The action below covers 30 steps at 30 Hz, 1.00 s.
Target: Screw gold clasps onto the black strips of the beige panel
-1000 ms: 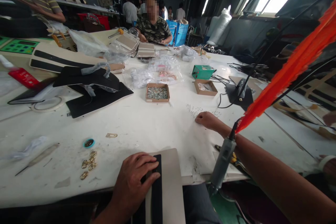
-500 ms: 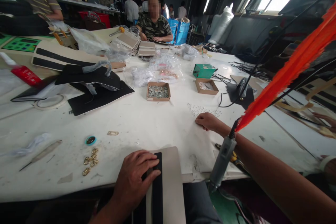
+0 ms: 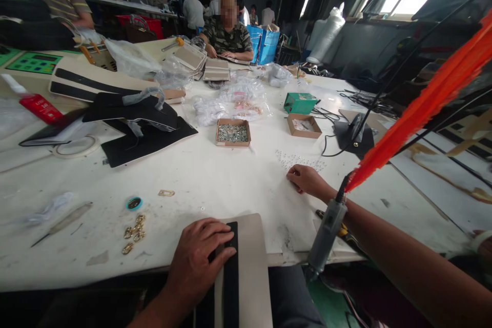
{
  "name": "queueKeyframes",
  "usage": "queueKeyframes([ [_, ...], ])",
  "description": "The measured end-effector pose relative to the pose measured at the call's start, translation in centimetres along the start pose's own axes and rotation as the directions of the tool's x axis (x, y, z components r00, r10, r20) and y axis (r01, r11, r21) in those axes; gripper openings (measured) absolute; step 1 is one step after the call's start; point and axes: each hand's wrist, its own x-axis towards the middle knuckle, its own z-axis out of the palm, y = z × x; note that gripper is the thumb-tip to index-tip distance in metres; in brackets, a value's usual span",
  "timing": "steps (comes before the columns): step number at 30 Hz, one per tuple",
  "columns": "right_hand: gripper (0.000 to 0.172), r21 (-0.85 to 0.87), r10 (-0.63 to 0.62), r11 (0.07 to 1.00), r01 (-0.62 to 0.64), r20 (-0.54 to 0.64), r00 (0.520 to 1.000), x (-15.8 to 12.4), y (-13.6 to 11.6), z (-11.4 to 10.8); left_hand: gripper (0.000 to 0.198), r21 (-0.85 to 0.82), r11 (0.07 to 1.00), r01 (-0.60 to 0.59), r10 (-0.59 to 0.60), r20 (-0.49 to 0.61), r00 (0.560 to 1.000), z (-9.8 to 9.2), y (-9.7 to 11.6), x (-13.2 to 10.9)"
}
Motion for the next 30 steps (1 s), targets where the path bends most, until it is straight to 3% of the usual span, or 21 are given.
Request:
queueKeyframes([
  [3,0.023,-0.071,-0.082,0.994,0.079,-0.035,0.996,-0.6,0.1,0.1,0.016,0.006,1.0,0.001,-0.001,0.005,1.0,0.0,0.0,0.0],
  [7,0.018,-0.174,-0.182,0.97,0.167,-0.077,0.98,-1.0,0.3,0.1,0.017,0.017,1.0,-0.001,0.001,0.014,1.0,0.0,-0.1,0.1],
  [16,0.014,-0.277,-0.282,0.925,0.259,-0.046,0.958,0.0,0.5,-0.9,0.017,0.018,1.0,-0.009,0.009,0.006,1.0,-0.1,-0.3,0.0],
  [22,0.023,-0.319,-0.365,0.893,0.316,-0.106,0.925,-1.0,1.0,0.1,0.018,-0.009,0.998,0.055,-0.055,0.041,0.998,-0.2,0.6,-0.1],
  [26,0.022,-0.204,-0.291,0.949,0.241,-0.273,0.917,-1.8,2.1,0.3,0.023,-0.03,0.993,0.115,-0.114,0.056,0.992,-0.3,1.4,0.0],
  [30,0.04,0.049,-0.034,0.997,0.067,-0.496,0.868,-6.3,3.6,-1.9,0.02,-0.054,0.985,0.165,-0.161,0.066,0.985,-0.2,1.7,-0.1],
])
